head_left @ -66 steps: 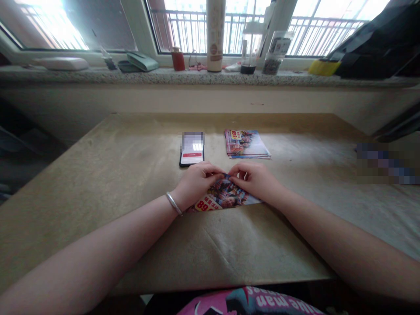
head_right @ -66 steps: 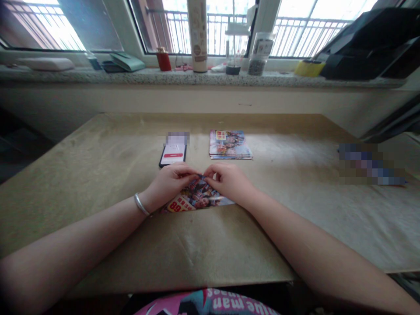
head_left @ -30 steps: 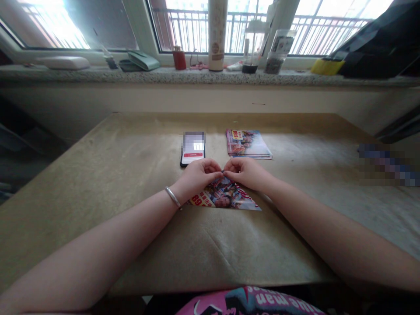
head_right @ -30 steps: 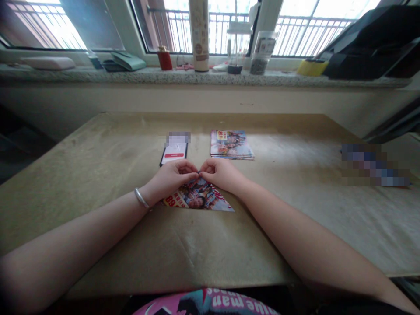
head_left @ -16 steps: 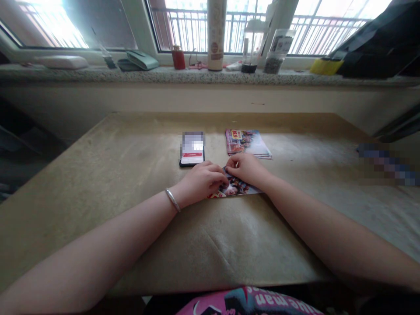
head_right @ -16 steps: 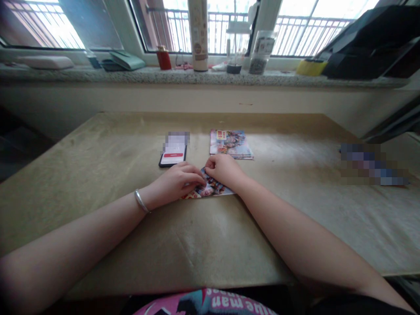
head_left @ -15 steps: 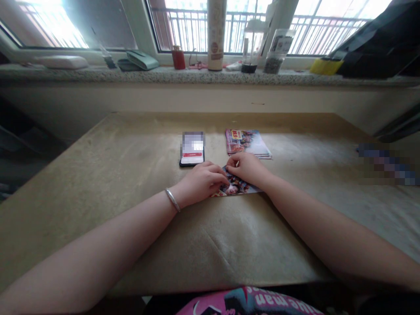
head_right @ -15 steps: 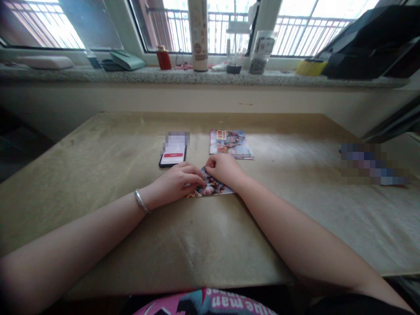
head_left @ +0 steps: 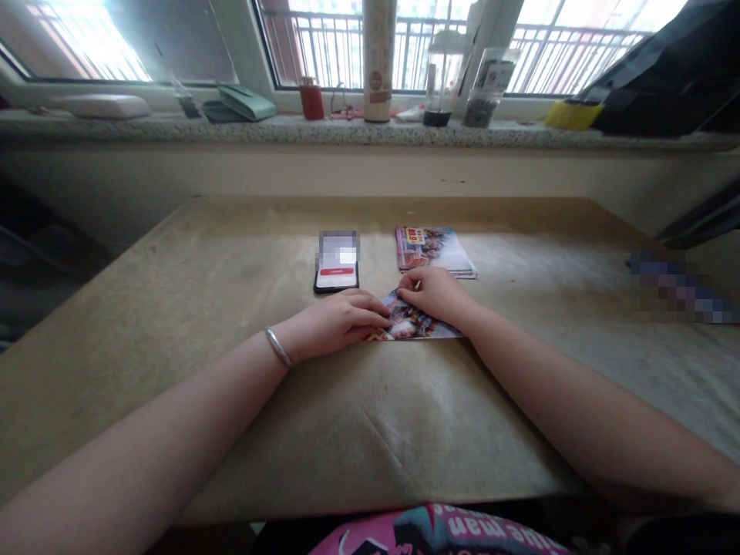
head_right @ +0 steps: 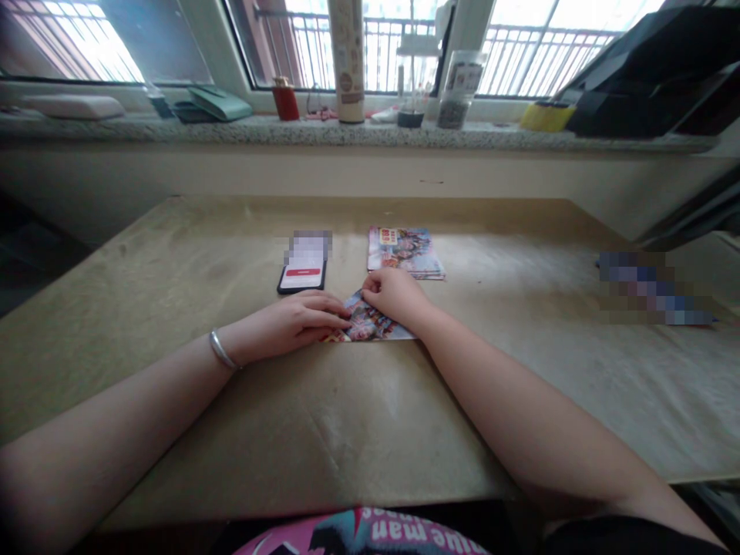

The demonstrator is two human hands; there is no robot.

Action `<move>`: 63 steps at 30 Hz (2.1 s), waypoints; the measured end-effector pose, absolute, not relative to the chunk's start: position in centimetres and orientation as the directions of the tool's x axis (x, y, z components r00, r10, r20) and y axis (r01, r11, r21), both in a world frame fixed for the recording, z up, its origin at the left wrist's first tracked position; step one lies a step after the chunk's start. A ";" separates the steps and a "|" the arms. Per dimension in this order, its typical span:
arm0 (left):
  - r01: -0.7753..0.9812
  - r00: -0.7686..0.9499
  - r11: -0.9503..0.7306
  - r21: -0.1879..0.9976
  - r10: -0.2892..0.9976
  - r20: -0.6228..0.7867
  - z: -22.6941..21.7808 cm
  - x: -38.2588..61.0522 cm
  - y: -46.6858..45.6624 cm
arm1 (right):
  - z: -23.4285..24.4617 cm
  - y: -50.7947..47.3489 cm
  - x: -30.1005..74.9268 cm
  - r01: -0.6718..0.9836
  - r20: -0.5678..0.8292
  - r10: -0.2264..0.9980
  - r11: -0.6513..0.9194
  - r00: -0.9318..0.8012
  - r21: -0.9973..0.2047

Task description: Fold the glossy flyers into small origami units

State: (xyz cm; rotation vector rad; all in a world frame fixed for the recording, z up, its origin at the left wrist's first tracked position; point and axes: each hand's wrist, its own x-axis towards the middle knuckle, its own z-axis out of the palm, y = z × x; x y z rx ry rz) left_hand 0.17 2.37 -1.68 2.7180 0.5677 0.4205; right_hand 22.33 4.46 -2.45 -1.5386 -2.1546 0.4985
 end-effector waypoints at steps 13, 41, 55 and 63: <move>0.331 0.914 -0.912 0.242 0.374 0.160 -1.4 0.2 2.8 | -2.5 4.8 22.9 0.769 0.152 0.916 0.394 -0.370 -0.504; 0.421 0.898 -0.905 0.054 0.425 0.117 -2.2 0.3 0.7 | -3.3 3.8 22.4 0.790 0.244 0.912 0.407 -0.329 -0.458; 0.396 0.887 -0.887 0.238 0.437 0.151 -1.7 1.5 0.5 | -3.3 4.2 21.8 0.785 0.264 0.909 0.412 -0.321 -0.463; 0.352 0.885 -0.868 0.350 0.431 0.179 -2.1 1.6 1.0 | -3.1 3.9 21.9 0.799 0.257 0.909 0.412 -0.328 -0.438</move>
